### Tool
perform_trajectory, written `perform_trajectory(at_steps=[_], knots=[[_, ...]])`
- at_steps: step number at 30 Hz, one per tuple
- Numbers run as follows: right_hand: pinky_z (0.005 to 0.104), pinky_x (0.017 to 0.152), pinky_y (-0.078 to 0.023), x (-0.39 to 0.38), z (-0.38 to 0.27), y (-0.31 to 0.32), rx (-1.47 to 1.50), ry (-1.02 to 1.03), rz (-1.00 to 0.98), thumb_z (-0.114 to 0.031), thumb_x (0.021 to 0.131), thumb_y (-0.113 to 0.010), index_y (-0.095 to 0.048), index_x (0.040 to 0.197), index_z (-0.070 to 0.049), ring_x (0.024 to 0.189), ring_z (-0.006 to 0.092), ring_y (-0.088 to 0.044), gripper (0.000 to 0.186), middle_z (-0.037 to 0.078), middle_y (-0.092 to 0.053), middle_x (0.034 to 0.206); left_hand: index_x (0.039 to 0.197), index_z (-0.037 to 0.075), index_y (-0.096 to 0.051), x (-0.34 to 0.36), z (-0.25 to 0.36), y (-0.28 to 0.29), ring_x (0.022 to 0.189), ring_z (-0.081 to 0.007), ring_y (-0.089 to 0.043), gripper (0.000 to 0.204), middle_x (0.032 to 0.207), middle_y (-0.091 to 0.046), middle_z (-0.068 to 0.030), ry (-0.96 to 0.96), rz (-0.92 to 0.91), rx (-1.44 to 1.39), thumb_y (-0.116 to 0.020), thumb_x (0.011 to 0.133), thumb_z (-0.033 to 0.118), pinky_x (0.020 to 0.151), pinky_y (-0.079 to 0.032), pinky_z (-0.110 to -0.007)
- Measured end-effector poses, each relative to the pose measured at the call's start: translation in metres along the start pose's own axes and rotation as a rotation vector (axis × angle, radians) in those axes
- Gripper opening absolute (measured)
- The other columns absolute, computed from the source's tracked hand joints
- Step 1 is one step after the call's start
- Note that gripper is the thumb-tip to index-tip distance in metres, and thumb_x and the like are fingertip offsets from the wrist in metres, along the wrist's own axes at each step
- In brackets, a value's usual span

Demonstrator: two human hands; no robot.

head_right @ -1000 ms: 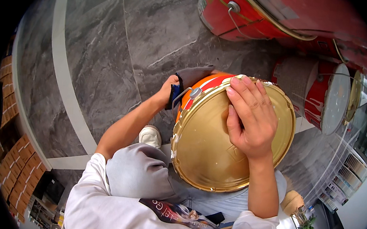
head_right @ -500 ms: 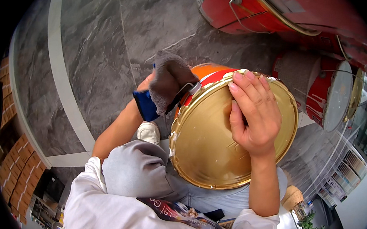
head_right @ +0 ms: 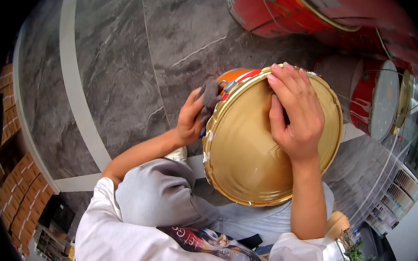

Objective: The person sits on the floor and wipes the lid and sides of a red paint bucket with a dark cloth. They rotate the bucket to clean different areas and then place it back on the floor.

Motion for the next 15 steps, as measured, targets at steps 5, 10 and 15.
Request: perform_trajectory(at_steps=[5, 10, 15], knots=[[0.049, 0.108, -0.051, 0.002, -0.002, -0.004, 0.02, 0.008, 0.012, 0.005, 0.086, -0.066, -0.071, 0.12, -0.003, 0.121, 0.0332, -0.067, 0.035, 0.012, -0.073, 0.125, 0.146, 0.002, -0.055, 0.065, 0.017, 0.009, 0.128, -0.0409, -0.059, 0.059, 0.142, -0.057, -0.0229, 0.018, -0.118, -0.054, -0.052, 0.088, -0.012, 0.108, -0.046, -0.039], [0.0488, 0.108, -0.051, 0.0, 0.0, -0.003, 0.018, 0.006, 0.014, 0.004, 0.086, -0.067, -0.071, 0.12, -0.004, 0.121, 0.0323, -0.067, 0.035, 0.011, -0.073, 0.125, 0.151, 0.002, -0.05, 0.016, 0.007, 0.009, 0.144, -0.044, -0.044, 0.062, 0.157, -0.041, -0.0276, -0.015, -0.088, 0.017, -0.056, 0.09, -0.009, 0.118, -0.037, -0.043], [0.0483, 0.107, -0.052, 0.0, -0.001, -0.005, -0.004, 0.011, 0.018, 0.004, 0.085, -0.067, -0.071, 0.119, -0.004, 0.121, 0.0313, -0.067, 0.036, 0.01, -0.073, 0.125, 0.149, -0.001, -0.051, -0.021, -0.006, 0.002, 0.146, -0.0458, -0.04, 0.062, 0.158, -0.039, -0.0295, -0.054, -0.015, -0.006, -0.05, 0.088, -0.011, 0.12, -0.034, -0.046]])
Point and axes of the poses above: each hand's wrist, its own x-axis towards the middle knuckle, its own y-axis out of the back of the hand, z = x × y, the point moved 1 cm from there along x, towards the middle knuckle
